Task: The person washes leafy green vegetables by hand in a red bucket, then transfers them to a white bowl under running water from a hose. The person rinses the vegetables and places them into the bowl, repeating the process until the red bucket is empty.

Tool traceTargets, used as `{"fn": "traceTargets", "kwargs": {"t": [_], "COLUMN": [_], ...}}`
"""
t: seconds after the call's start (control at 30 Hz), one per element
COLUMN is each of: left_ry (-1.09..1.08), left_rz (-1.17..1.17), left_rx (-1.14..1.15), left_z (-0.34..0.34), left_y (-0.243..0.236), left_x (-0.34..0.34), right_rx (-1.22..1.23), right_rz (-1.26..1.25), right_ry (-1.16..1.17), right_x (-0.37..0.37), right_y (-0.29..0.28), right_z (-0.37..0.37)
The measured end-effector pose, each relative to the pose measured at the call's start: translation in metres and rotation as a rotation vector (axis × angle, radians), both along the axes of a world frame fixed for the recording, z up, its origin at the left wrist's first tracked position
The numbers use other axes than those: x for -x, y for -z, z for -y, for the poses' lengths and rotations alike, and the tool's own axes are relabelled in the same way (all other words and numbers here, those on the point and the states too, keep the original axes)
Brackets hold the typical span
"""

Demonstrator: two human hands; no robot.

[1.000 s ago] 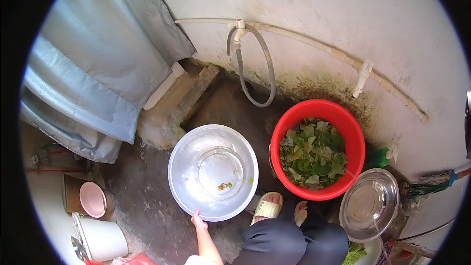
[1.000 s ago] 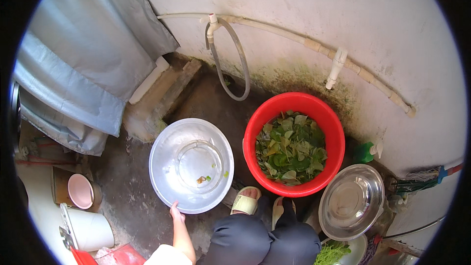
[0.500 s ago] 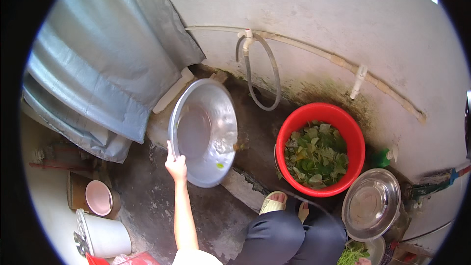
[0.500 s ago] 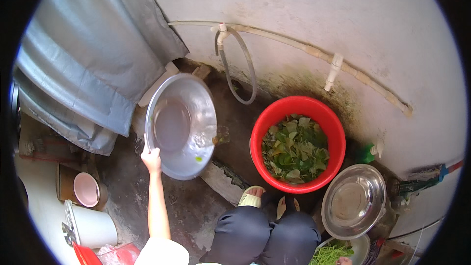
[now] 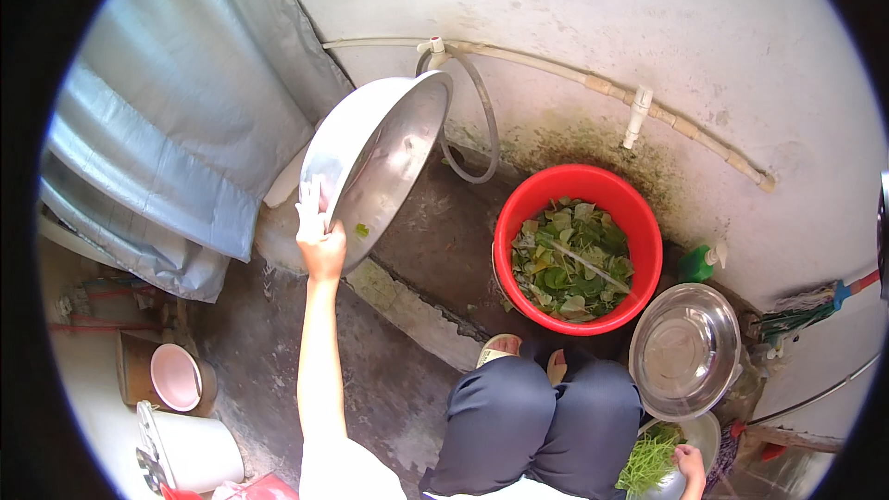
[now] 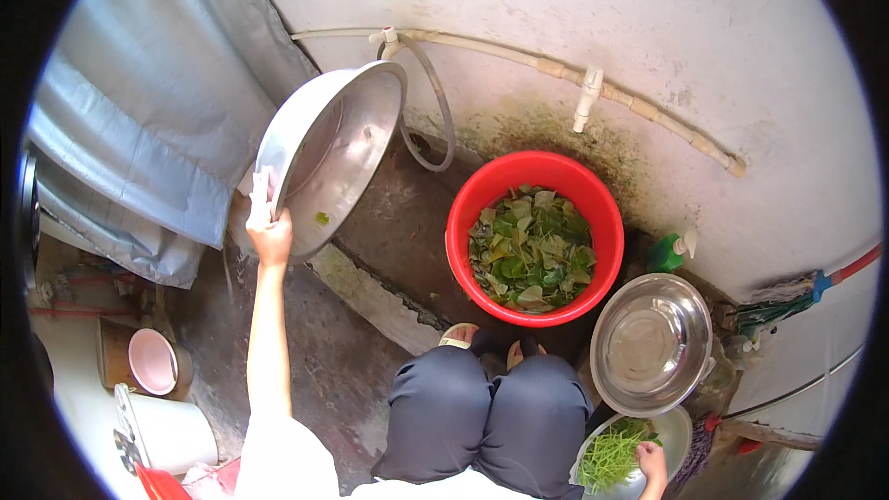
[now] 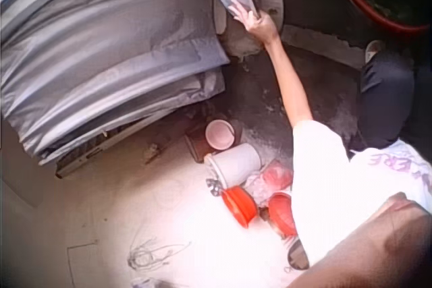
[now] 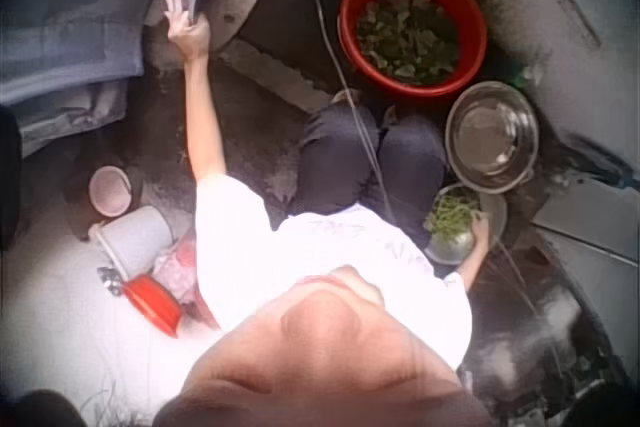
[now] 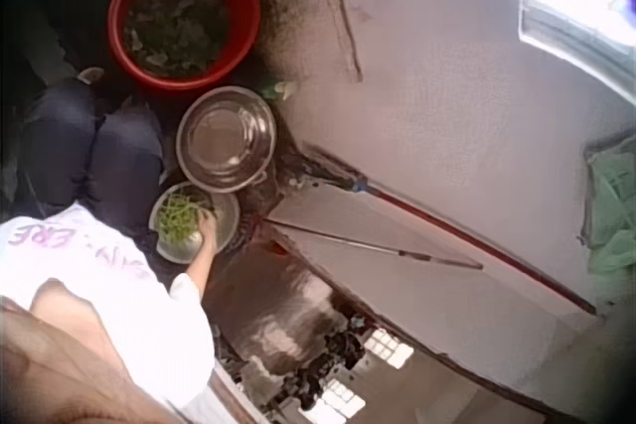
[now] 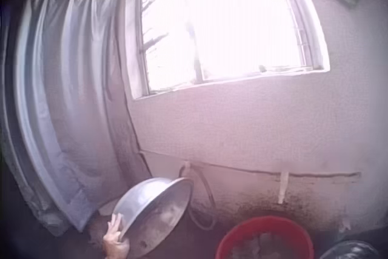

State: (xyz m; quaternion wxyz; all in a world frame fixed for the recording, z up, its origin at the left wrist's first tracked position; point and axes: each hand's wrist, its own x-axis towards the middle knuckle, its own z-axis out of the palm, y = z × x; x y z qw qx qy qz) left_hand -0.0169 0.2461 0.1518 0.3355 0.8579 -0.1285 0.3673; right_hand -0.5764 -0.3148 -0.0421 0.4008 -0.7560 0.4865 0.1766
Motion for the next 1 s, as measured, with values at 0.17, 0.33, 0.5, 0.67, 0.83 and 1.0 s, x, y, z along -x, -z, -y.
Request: {"fn": "traceTargets", "kwargs": {"t": [0.17, 0.33, 0.5, 0.67, 0.83, 1.0], "left_ry": [-0.069, -0.165, -0.335, -0.427, -0.353, -0.529], "left_rz": [0.089, 0.195, 0.276, 0.291, 0.265, 0.152], "left_rx": [0.061, 0.186, 0.222, 0.626, 1.22, 1.259], "left_z": [-0.007, -0.021, -0.077, -0.125, -0.129, -0.114], "left_y": [0.012, 0.003, -0.005, -0.008, -0.016, 0.039], "left_x": [0.021, 0.052, 0.083, 0.092, 0.059, 0.028], "right_rx": [0.117, 0.395, 0.448, 0.025, -0.481, -0.497], "right_rz": [0.054, 0.219, 0.616, 0.524, 0.446, 0.271], "right_ry": [-0.22, -0.441, -0.519, -0.529, -0.717, -0.746], "right_x": [-0.078, -0.139, -0.219, -0.269, -0.324, -0.392], "right_y": [-0.065, -0.15, -0.209, -0.169, -0.048, 0.073], "right_z": [-0.032, -0.096, -0.151, -0.198, -0.237, -0.279]}}
